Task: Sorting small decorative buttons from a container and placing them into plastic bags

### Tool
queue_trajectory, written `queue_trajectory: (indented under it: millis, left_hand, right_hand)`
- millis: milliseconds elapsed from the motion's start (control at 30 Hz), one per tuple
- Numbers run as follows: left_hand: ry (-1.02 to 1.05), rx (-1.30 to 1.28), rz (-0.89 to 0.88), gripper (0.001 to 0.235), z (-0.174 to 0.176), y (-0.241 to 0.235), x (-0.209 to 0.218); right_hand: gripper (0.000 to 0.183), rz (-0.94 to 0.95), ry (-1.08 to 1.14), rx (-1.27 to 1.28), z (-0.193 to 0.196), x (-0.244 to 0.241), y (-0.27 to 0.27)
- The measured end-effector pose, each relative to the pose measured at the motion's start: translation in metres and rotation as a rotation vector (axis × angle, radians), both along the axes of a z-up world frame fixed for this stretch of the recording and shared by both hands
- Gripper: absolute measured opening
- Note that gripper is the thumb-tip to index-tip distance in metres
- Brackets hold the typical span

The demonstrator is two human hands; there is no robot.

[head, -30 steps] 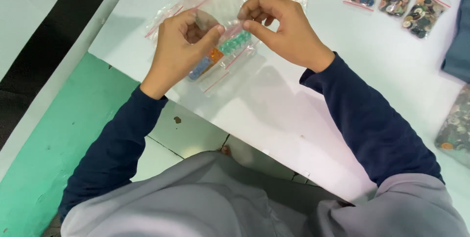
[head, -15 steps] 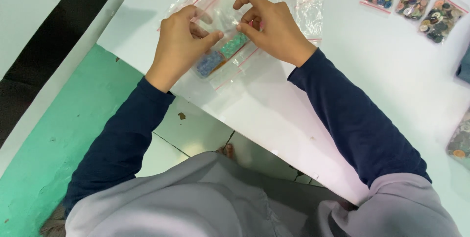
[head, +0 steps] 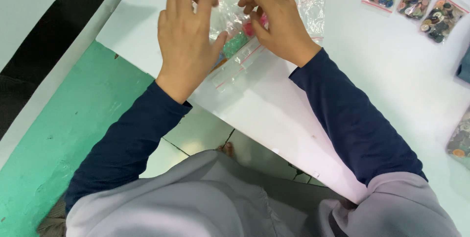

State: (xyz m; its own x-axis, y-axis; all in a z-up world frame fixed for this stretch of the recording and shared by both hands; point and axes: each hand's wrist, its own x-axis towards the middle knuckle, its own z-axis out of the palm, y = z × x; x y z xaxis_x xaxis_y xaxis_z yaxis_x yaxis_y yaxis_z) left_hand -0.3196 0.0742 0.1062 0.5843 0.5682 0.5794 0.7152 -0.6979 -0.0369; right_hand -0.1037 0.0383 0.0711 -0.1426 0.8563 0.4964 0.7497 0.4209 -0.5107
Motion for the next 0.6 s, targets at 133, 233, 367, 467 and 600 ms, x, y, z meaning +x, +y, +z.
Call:
queue_trajectory:
  millis: [133, 233, 367, 467, 600]
  left_hand:
    - [0.060, -0.043, -0.124, 0.020, -0.031, 0.008, 0.007]
    - [0.126, -0.003, -0.089, 0.015, -0.054, 0.016, 0.011]
    - [0.196, -0.029, 0.023, 0.030, -0.068, 0.021, 0.012]
    - [0.246, 0.048, 0.071, 0.034, -0.068, 0.017, 0.012]
    - [0.293, 0.131, 0.124, 0.033, -0.068, 0.013, 0.016]
  right_hand:
    - [0.042, 0.025, -0.129, -0.031, -0.004, 0.008, 0.000]
    - [0.045, 0.090, -0.214, -0.107, -0.006, 0.006, -0.003]
    - [0.038, 0.076, -0.265, -0.031, -0.015, 0.005, -0.002]
    - [0.035, 0.081, -0.272, -0.019, -0.018, 0.006, 0.001]
    - [0.042, 0.088, -0.257, -0.043, -0.017, 0.008, -0.001]
